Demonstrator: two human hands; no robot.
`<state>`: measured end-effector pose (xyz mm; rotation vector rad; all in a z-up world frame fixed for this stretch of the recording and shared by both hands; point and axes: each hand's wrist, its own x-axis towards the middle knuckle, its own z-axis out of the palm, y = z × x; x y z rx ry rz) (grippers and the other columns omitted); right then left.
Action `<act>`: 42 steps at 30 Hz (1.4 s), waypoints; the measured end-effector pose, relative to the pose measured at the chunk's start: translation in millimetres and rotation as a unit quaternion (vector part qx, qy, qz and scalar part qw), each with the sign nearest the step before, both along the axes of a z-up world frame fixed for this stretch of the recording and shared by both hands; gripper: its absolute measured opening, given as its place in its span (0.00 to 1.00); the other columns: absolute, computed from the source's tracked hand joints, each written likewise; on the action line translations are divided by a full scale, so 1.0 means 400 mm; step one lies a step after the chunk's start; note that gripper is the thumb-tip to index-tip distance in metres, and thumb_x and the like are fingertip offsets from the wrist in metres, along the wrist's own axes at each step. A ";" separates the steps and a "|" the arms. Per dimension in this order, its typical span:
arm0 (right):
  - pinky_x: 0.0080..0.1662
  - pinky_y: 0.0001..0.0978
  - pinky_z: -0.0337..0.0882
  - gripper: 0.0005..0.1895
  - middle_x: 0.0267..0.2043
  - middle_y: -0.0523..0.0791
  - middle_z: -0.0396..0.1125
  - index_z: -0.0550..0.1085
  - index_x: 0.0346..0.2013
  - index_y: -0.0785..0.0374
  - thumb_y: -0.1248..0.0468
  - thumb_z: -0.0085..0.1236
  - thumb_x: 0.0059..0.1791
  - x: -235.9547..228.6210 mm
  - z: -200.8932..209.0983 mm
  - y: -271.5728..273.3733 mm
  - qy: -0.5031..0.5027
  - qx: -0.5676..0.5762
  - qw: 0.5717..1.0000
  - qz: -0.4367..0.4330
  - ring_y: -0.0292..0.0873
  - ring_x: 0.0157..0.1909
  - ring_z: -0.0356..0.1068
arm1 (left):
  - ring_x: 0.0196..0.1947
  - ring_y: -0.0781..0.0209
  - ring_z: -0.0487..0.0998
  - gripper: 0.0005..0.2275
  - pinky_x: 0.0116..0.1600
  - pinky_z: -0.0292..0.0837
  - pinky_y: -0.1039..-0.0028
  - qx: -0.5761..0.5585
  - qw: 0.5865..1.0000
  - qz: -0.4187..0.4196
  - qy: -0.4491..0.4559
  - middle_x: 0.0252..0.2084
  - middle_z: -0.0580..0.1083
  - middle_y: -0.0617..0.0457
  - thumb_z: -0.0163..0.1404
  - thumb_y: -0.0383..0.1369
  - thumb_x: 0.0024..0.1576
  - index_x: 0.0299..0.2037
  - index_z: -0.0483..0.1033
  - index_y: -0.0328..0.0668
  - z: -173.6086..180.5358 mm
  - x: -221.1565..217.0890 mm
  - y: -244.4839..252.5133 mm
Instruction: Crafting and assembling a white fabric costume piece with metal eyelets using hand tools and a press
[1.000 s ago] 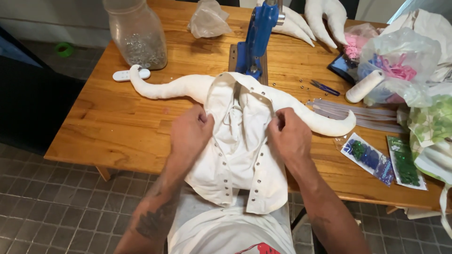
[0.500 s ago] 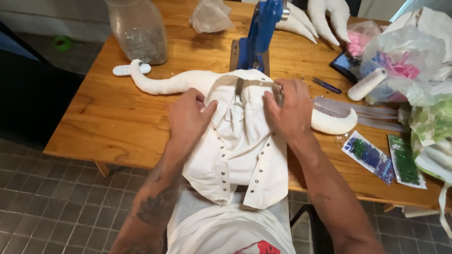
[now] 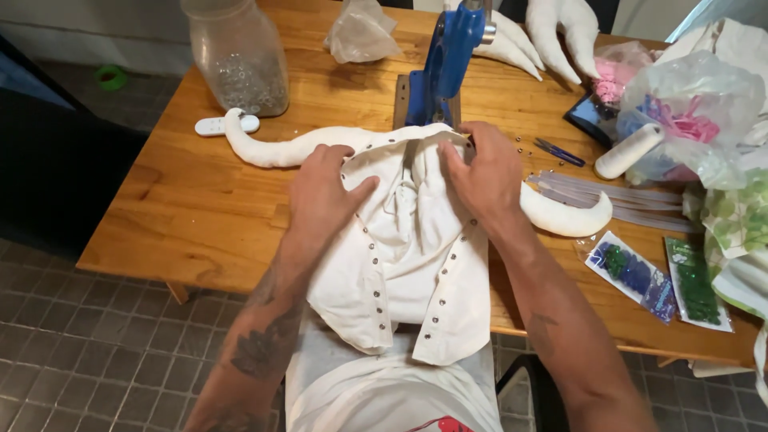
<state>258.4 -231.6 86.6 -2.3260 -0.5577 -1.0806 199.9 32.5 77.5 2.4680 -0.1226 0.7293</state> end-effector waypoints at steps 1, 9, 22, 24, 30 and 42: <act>0.44 0.45 0.74 0.16 0.37 0.48 0.74 0.77 0.45 0.57 0.56 0.71 0.47 -0.009 0.000 -0.004 0.001 0.000 1.000 -0.001 0.54 0.41 0.76 | 0.42 0.48 0.80 0.22 0.47 0.76 0.60 0.000 1.000 -0.001 0.001 0.38 0.75 0.51 0.65 0.48 0.48 0.48 0.78 0.47 0.002 0.006 -0.002; 0.43 0.48 0.73 0.16 0.37 0.49 0.68 0.78 0.48 0.59 0.62 0.69 0.47 0.020 -0.004 -0.029 0.016 0.001 0.999 0.048 0.57 0.41 0.73 | 0.46 0.47 0.77 0.11 0.53 0.72 0.60 0.004 0.972 -0.184 -0.146 0.39 0.74 0.51 0.60 0.38 0.57 0.47 0.82 0.49 0.024 0.140 -0.039; 0.41 0.40 0.74 0.05 0.35 0.50 0.74 0.81 0.45 0.56 0.64 0.60 0.55 -0.050 0.036 -0.051 0.111 0.146 0.979 0.084 0.51 0.39 0.76 | 0.39 0.45 0.82 0.15 0.45 0.77 0.62 -0.179 0.981 -0.062 -0.051 0.34 0.77 0.44 0.63 0.43 0.54 0.46 0.83 0.45 0.048 0.134 -0.044; 0.40 0.40 0.73 0.08 0.36 0.52 0.73 0.80 0.47 0.60 0.66 0.56 0.55 -0.105 0.041 -0.063 0.138 0.165 0.974 0.070 0.51 0.39 0.74 | 0.41 0.44 0.81 0.15 0.48 0.75 0.59 -0.224 0.973 -0.049 -0.035 0.36 0.77 0.42 0.52 0.46 0.64 0.46 0.82 0.42 0.076 0.049 -0.028; 0.41 0.43 0.74 0.06 0.33 0.49 0.73 0.79 0.40 0.58 0.63 0.66 0.50 -0.253 -0.031 -0.072 0.170 0.086 0.981 -0.046 0.55 0.39 0.75 | 0.33 0.47 0.81 0.16 0.41 0.75 0.62 -0.137 0.977 0.029 0.158 0.27 0.77 0.47 0.57 0.48 0.57 0.29 0.81 0.45 0.040 -0.142 -0.031; 0.49 0.42 0.73 0.24 0.36 0.46 0.69 0.74 0.41 0.53 0.42 0.69 0.41 -0.451 -0.147 -0.025 0.336 0.043 0.939 -0.058 0.50 0.45 0.73 | 0.34 0.52 0.83 0.17 0.41 0.77 0.65 -0.113 0.932 0.033 0.343 0.26 0.77 0.57 0.59 0.55 0.49 0.31 0.81 0.53 -0.022 -0.288 -0.078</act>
